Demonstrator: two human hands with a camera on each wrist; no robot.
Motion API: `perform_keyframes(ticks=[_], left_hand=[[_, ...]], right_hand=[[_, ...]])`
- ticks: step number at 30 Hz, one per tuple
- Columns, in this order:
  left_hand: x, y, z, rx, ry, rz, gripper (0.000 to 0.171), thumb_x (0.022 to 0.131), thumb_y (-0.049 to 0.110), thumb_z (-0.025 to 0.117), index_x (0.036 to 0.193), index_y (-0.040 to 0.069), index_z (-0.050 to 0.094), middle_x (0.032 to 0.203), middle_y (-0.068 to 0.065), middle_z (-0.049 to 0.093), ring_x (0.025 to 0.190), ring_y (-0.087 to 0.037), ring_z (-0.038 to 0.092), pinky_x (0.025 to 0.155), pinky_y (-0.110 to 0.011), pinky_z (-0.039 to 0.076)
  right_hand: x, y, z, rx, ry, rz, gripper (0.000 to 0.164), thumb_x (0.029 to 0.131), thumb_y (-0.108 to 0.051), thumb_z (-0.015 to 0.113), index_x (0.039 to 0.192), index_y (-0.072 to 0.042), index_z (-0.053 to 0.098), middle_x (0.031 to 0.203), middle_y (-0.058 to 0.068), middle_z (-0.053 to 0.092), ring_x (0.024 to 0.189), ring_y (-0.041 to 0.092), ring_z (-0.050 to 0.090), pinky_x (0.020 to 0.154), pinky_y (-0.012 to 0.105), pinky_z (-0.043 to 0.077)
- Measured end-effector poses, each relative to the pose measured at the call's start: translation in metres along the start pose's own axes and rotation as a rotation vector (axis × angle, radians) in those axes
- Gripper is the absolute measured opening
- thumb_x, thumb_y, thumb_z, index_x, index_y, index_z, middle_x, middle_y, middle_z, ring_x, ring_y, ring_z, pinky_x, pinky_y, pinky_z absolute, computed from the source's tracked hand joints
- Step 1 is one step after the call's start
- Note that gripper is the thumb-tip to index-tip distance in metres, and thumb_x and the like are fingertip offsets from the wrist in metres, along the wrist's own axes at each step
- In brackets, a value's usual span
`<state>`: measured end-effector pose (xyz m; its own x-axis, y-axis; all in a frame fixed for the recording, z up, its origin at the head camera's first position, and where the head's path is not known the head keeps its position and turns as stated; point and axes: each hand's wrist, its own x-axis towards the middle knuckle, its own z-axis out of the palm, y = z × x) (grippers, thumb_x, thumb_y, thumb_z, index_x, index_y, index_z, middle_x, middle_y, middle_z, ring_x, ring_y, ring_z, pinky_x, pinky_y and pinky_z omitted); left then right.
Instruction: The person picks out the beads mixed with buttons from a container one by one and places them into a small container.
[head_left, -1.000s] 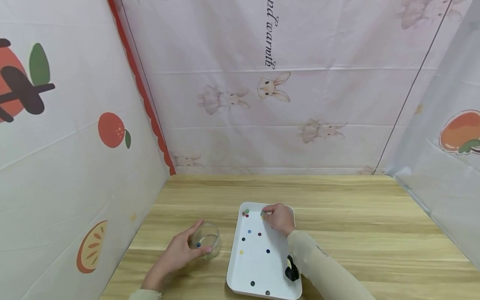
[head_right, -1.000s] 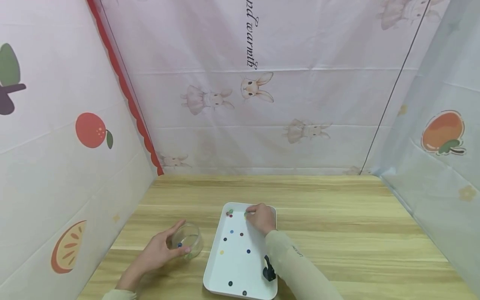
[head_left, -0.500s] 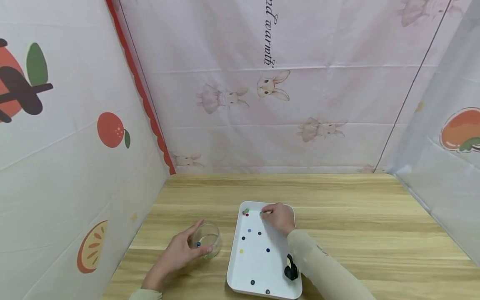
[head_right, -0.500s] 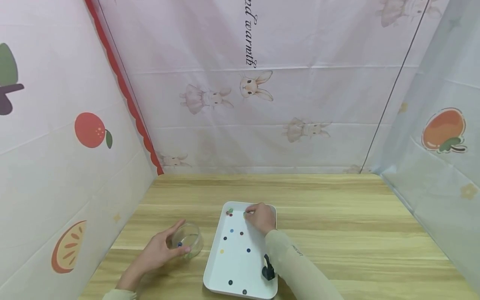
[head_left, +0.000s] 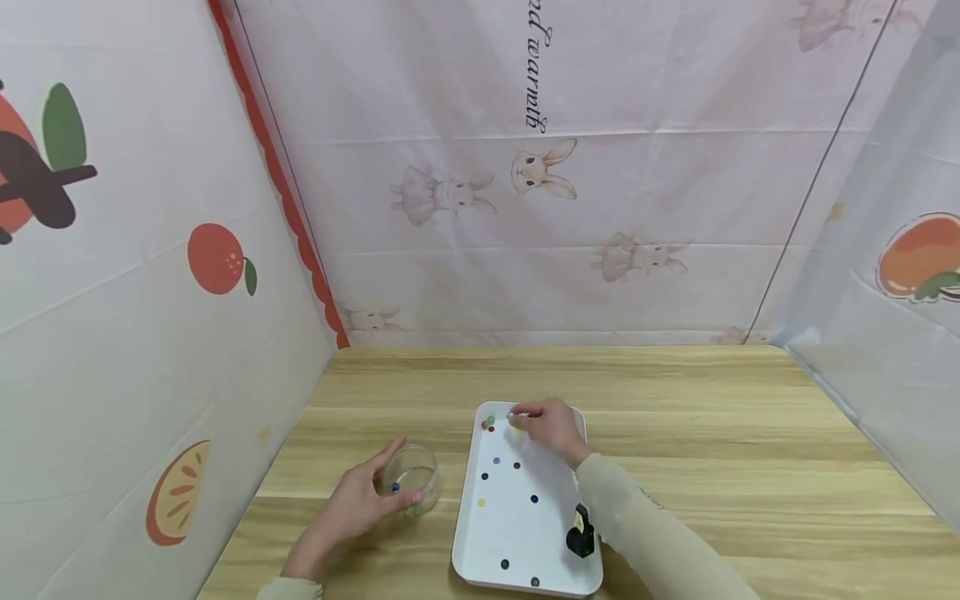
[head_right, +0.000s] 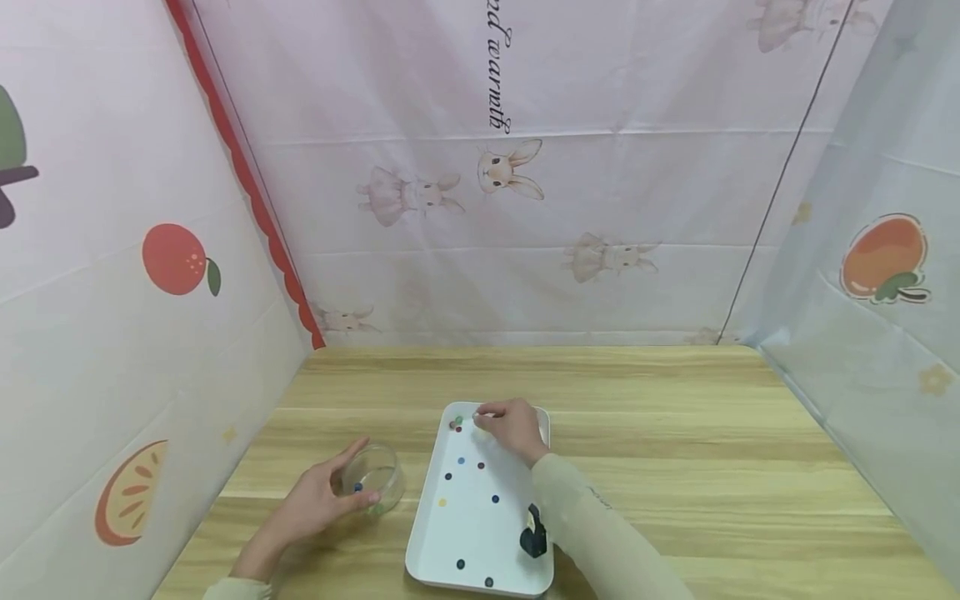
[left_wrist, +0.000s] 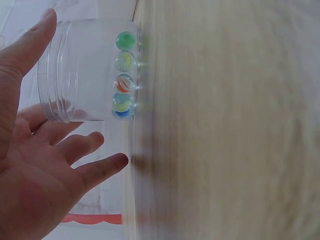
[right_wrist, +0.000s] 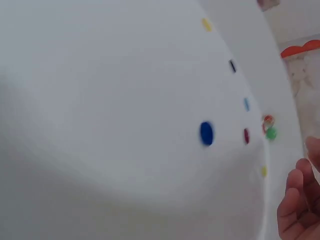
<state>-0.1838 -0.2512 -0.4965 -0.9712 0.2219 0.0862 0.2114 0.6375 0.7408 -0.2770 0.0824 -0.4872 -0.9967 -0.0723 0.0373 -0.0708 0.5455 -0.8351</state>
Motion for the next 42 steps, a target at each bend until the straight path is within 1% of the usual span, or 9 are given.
perform_keyframes(ticks=[4,9,12,16,22,28,32,39,42], left_hand=[[0.0,0.0,-0.001,0.005,0.009,0.002,0.101,0.082,0.049,0.089,0.163,0.014,0.041,0.162,-0.024,0.045,0.139,-0.054,0.053,0.113,-0.065,0.047],[0.001,-0.001,-0.002,0.003,0.005,0.005,0.102,0.082,0.05,0.089,0.163,0.014,0.04,0.162,-0.023,0.045,0.14,-0.053,0.052,0.113,-0.066,0.047],[0.001,-0.002,-0.001,-0.008,-0.002,0.003,0.102,0.082,0.05,0.089,0.163,0.014,0.04,0.164,-0.022,0.043,0.14,-0.052,0.052,0.112,-0.065,0.048],[0.001,-0.003,0.0,-0.023,-0.006,-0.001,0.101,0.082,0.049,0.089,0.163,0.014,0.04,0.165,-0.02,0.042,0.142,-0.052,0.051,0.113,-0.064,0.047],[0.001,-0.004,-0.001,-0.028,-0.012,0.011,0.1,0.083,0.05,0.088,0.164,0.015,0.04,0.166,-0.02,0.041,0.146,-0.051,0.047,0.116,-0.064,0.045],[0.0,-0.003,-0.003,-0.028,-0.025,0.019,0.1,0.085,0.051,0.086,0.164,0.014,0.039,0.166,-0.02,0.039,0.148,-0.051,0.044,0.117,-0.066,0.042],[-0.001,-0.001,-0.004,-0.029,-0.034,0.013,0.099,0.085,0.051,0.086,0.164,0.013,0.038,0.167,-0.021,0.038,0.149,-0.051,0.042,0.118,-0.067,0.041],[-0.001,-0.002,-0.003,-0.034,-0.027,0.008,0.1,0.084,0.049,0.087,0.164,0.014,0.039,0.166,-0.022,0.04,0.147,-0.051,0.045,0.117,-0.067,0.042],[-0.001,-0.001,-0.003,-0.036,-0.023,0.006,0.099,0.084,0.048,0.088,0.164,0.014,0.039,0.166,-0.022,0.04,0.147,-0.051,0.046,0.116,-0.067,0.043]], right_hand=[[-0.001,-0.018,-0.001,0.126,-0.08,0.031,0.023,0.096,-0.032,0.079,0.116,-0.021,0.083,0.108,0.003,0.08,0.079,0.017,0.067,0.064,0.025,0.053],[-0.003,-0.037,0.002,0.219,-0.169,-0.024,0.026,0.096,-0.033,0.079,0.119,-0.022,0.082,0.106,0.01,0.081,0.077,0.016,0.067,0.063,0.028,0.054],[-0.006,-0.046,0.007,0.251,-0.218,-0.053,0.027,0.096,-0.034,0.079,0.119,-0.021,0.081,0.107,0.014,0.081,0.082,0.024,0.07,0.066,0.033,0.056],[-0.011,-0.056,0.013,0.271,-0.259,-0.093,0.029,0.097,-0.036,0.078,0.12,-0.019,0.081,0.106,0.01,0.08,0.086,0.03,0.069,0.067,0.036,0.057],[-0.015,-0.067,0.022,0.264,-0.299,-0.14,0.029,0.098,-0.039,0.077,0.122,-0.022,0.08,0.11,0.006,0.08,0.084,0.02,0.068,0.07,0.041,0.06],[-0.02,-0.078,0.03,0.244,-0.331,-0.155,0.031,0.098,-0.042,0.075,0.124,-0.026,0.079,0.113,-0.002,0.08,0.092,0.027,0.072,0.072,0.038,0.059],[-0.021,-0.082,0.037,0.254,-0.344,-0.175,0.032,0.099,-0.042,0.074,0.125,-0.025,0.079,0.115,-0.002,0.079,0.093,0.031,0.071,0.072,0.041,0.059],[-0.023,-0.091,0.051,0.268,-0.379,-0.2,0.028,0.099,-0.037,0.074,0.121,-0.02,0.081,0.113,0.0,0.08,0.082,0.018,0.068,0.069,0.037,0.058],[-0.025,-0.09,0.058,0.266,-0.396,-0.203,0.027,0.099,-0.036,0.075,0.12,-0.021,0.081,0.106,-0.003,0.08,0.081,0.018,0.068,0.067,0.036,0.057]])
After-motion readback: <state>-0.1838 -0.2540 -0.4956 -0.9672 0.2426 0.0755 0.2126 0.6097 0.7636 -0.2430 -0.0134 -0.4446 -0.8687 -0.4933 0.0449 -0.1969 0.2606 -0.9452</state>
